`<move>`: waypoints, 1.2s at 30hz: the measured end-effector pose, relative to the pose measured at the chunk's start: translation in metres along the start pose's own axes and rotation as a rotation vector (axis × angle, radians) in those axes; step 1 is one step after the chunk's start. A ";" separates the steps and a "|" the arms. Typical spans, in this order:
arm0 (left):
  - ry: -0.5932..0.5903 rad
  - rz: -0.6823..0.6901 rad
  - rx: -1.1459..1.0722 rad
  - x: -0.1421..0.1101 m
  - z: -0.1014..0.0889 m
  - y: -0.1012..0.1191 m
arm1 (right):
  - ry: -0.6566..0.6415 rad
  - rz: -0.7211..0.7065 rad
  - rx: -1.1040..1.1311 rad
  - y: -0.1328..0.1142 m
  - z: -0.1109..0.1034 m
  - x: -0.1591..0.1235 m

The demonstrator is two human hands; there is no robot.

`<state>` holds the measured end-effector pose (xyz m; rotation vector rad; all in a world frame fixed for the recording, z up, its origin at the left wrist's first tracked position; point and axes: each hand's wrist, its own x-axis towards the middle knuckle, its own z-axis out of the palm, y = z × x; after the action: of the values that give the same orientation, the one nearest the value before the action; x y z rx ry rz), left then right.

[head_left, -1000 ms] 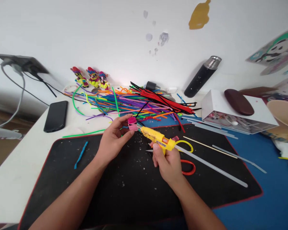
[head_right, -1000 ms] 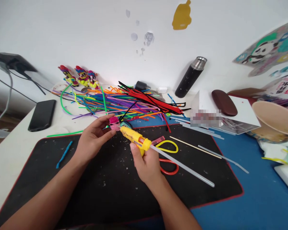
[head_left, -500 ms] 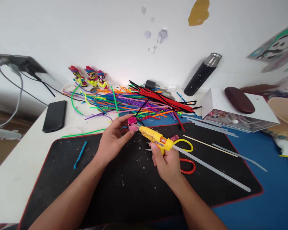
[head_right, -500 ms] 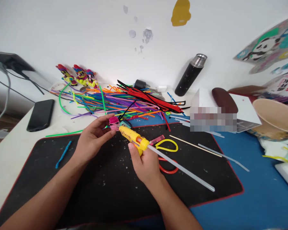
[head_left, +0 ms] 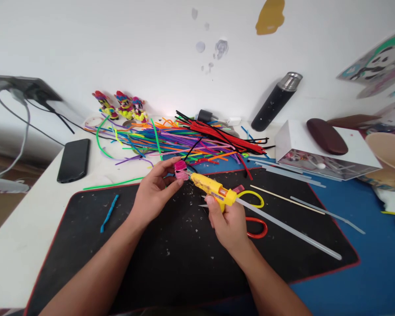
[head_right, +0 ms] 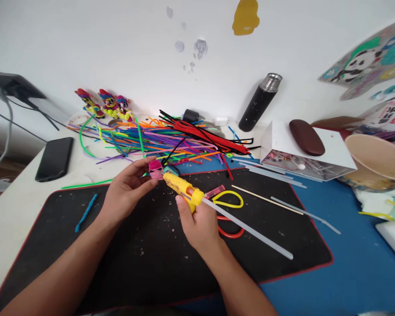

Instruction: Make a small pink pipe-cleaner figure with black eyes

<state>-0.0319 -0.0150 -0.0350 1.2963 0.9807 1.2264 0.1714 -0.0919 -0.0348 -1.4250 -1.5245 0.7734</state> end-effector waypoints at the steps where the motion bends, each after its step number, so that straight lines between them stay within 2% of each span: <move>1: -0.001 -0.003 0.006 0.000 0.000 0.000 | 0.002 0.000 -0.001 0.000 0.000 0.000; 16: 0.010 -0.020 0.026 0.000 0.002 0.003 | 0.000 0.036 0.000 0.000 0.001 0.000; 36: 0.006 -0.021 0.019 -0.001 0.002 0.002 | 0.011 0.010 -0.036 -0.001 0.000 0.002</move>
<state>-0.0306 -0.0165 -0.0326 1.2947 1.0102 1.2088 0.1712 -0.0904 -0.0337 -1.4623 -1.5309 0.7466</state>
